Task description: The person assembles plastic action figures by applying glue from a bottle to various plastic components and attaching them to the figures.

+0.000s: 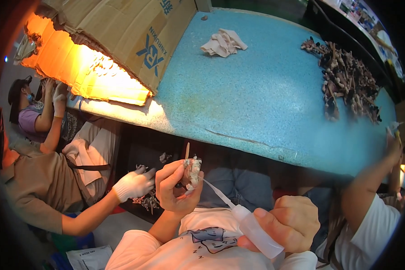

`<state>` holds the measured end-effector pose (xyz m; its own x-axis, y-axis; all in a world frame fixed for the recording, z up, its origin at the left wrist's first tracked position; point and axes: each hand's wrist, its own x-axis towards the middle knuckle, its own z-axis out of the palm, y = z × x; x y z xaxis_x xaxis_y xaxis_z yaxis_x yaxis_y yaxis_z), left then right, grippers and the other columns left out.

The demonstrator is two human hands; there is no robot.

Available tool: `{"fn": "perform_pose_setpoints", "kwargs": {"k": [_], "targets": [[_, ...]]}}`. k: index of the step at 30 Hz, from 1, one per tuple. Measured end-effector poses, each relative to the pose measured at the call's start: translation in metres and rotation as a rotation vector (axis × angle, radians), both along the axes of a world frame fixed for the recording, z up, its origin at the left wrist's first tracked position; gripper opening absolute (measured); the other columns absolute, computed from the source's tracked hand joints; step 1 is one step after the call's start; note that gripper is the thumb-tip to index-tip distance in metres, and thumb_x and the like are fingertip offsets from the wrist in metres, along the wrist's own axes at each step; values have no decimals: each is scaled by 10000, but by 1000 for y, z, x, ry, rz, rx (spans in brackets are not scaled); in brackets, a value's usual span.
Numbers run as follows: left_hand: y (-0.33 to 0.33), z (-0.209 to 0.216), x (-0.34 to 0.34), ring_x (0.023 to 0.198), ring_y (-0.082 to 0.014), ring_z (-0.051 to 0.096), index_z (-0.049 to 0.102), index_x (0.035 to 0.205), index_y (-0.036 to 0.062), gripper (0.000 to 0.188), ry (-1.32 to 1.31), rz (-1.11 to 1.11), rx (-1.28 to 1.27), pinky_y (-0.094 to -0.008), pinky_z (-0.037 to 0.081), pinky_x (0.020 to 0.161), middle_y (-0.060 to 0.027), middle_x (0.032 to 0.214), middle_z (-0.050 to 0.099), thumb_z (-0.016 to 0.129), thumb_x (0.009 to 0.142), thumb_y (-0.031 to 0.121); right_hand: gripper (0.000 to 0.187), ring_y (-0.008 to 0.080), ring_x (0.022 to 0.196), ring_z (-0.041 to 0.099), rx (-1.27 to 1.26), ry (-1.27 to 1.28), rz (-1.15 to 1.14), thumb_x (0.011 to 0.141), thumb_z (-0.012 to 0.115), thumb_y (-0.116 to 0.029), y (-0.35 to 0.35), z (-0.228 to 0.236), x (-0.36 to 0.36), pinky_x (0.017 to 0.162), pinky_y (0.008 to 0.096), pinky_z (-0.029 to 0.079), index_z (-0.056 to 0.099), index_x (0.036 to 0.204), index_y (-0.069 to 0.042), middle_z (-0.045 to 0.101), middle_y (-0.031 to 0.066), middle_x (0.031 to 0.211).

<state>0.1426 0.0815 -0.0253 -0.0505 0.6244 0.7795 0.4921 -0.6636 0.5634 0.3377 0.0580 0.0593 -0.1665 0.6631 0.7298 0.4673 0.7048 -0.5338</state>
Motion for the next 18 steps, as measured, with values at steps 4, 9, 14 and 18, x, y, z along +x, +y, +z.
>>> {"fn": "perform_pose_setpoints", "kwargs": {"k": [4, 9, 14, 18], "targets": [[2, 3, 0, 766, -224, 598, 502, 1014, -20, 460, 22, -1, 17, -254, 494, 619, -167, 950, 537, 719, 613, -83, 430, 125, 400, 400, -1, -49, -1, 534, 810, -330, -1, 2, 3, 356, 232, 285, 597, 808, -77, 436, -16, 501], [1, 3, 2, 779, -231, 598, 490, 1030, -21, 477, -25, -24, -10, -261, 499, 628, -167, 950, 533, 713, 614, -89, 440, 123, 399, 400, 14, -45, 18, 526, 816, -334, 0, 1, 3, 356, 229, 287, 597, 809, -79, 447, -17, 503], [-2, 2, 1, 792, -223, 596, 488, 1037, -14, 485, -27, -16, -41, -255, 501, 629, -169, 959, 539, 712, 613, -90, 449, 123, 395, 398, 7, -14, 44, 518, 817, -349, 2, -2, 4, 352, 225, 289, 599, 800, -76, 446, -16, 497], [-6, 2, 1, 801, -204, 593, 489, 1040, -5, 492, -53, -13, -101, -237, 503, 617, -175, 967, 544, 715, 611, -85, 438, 124, 390, 404, 11, 20, 46, 529, 812, -355, 2, -7, 6, 351, 227, 299, 599, 788, -73, 444, -13, 491]]}}
